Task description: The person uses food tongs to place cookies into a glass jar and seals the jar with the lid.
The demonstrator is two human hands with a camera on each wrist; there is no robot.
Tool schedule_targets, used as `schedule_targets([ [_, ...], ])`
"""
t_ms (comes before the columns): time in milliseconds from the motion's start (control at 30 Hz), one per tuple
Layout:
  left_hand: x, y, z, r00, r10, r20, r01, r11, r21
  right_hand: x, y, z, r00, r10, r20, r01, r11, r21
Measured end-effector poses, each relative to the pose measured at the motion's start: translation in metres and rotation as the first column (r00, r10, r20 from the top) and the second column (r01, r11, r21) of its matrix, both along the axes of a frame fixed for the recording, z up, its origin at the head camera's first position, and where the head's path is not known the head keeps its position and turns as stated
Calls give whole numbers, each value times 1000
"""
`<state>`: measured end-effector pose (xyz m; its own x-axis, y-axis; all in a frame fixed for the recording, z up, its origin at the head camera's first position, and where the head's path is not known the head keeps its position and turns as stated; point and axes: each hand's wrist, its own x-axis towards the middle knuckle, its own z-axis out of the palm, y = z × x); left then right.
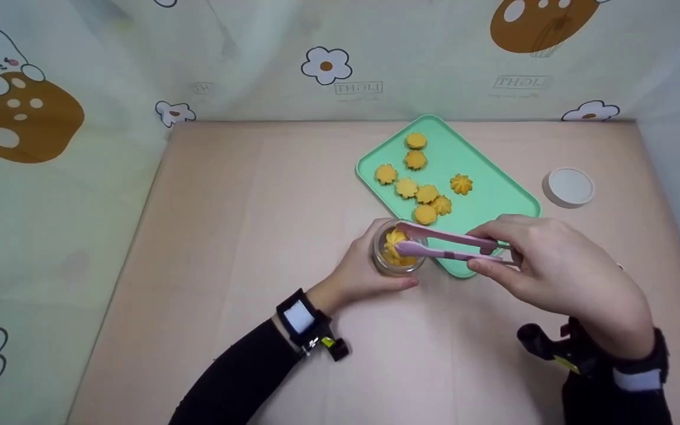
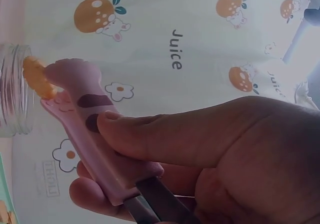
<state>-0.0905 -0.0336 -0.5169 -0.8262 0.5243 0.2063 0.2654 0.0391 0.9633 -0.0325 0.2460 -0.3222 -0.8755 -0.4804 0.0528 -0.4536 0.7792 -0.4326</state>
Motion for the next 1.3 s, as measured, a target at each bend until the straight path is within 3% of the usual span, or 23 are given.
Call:
schedule_targets([
  [267,-1,1,-1,1000,3,-23,-3,1000,5,0,-2,-3,1000,16,-6,-16,998,54],
  [667,0,1,1,999,-5,-37,6,1000,22,3,-3,1,999,-40,-22,41,998,47],
  [833,0,1,0,1000,-1,-30,2,1000,11,2,-1,1,997,-41,-59,41,999,-3],
  [1067,-1,1,-1,999,-4,-41,5,1000,25,-8,1,-3,983,-137,-126,123,986,-112],
  [1300,-1,1,-1,998,-8,-57,10,999,35,-28,1,-15,963,-260,-73,252,962,-101],
])
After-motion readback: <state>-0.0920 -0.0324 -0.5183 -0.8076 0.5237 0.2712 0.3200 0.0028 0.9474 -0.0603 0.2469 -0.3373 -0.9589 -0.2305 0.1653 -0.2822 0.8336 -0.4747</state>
